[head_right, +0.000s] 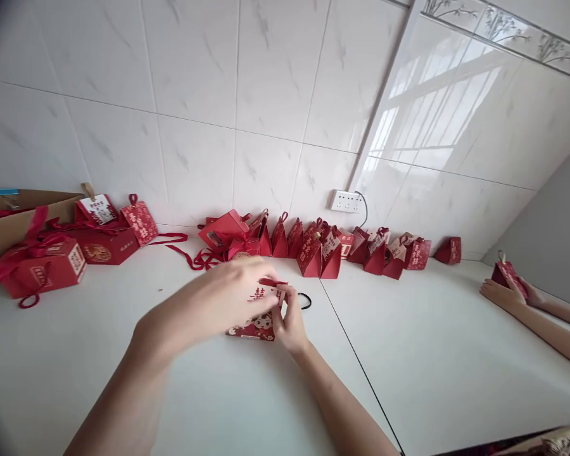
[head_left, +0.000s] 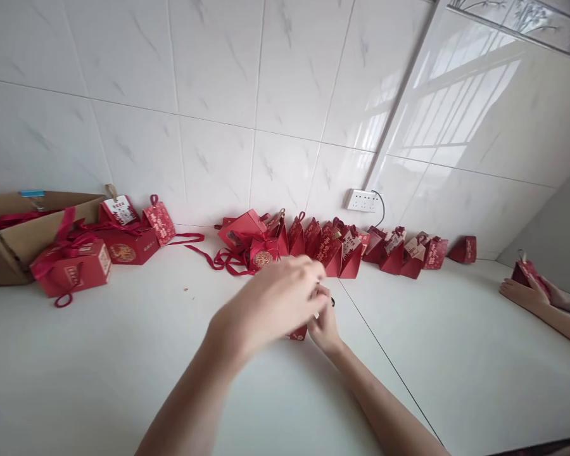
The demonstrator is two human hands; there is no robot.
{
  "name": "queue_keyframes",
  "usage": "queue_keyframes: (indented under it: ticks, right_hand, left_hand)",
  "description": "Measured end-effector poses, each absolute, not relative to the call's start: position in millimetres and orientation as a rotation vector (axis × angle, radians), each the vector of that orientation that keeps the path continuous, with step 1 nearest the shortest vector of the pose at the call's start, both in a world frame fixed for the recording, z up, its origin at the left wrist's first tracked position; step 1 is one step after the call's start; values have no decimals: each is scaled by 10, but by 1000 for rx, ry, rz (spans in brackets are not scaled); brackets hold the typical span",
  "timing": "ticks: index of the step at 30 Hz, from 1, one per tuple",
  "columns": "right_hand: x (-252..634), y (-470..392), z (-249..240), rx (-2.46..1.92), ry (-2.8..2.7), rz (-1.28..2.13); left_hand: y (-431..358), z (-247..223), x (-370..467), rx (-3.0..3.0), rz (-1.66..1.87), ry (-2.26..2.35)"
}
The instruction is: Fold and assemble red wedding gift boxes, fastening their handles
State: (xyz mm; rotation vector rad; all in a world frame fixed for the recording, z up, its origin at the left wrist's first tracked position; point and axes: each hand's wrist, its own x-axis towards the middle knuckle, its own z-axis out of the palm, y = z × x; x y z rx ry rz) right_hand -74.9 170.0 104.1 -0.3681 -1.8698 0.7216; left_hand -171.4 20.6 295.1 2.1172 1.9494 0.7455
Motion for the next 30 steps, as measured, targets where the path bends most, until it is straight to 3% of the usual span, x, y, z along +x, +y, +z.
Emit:
queue_keyframes:
  ticks: [4,9,22,30]
  right_hand:
    - [-716,1722,1037,-283,-1854,643]
    - [-747,1693,1033,-274,-1809,636]
    - [-670,1555,1298,-435,-1534,1068]
    - [-600,1540,1447,-428,-1437,1007]
  left_hand:
    - [533,2854,-1934,1902,452,2264]
    - [721,2759,-2017,1792,187,2274]
    - [748,2715,-1917,1903,239,2176]
    - [773,2630,-1837,1885,198,2165]
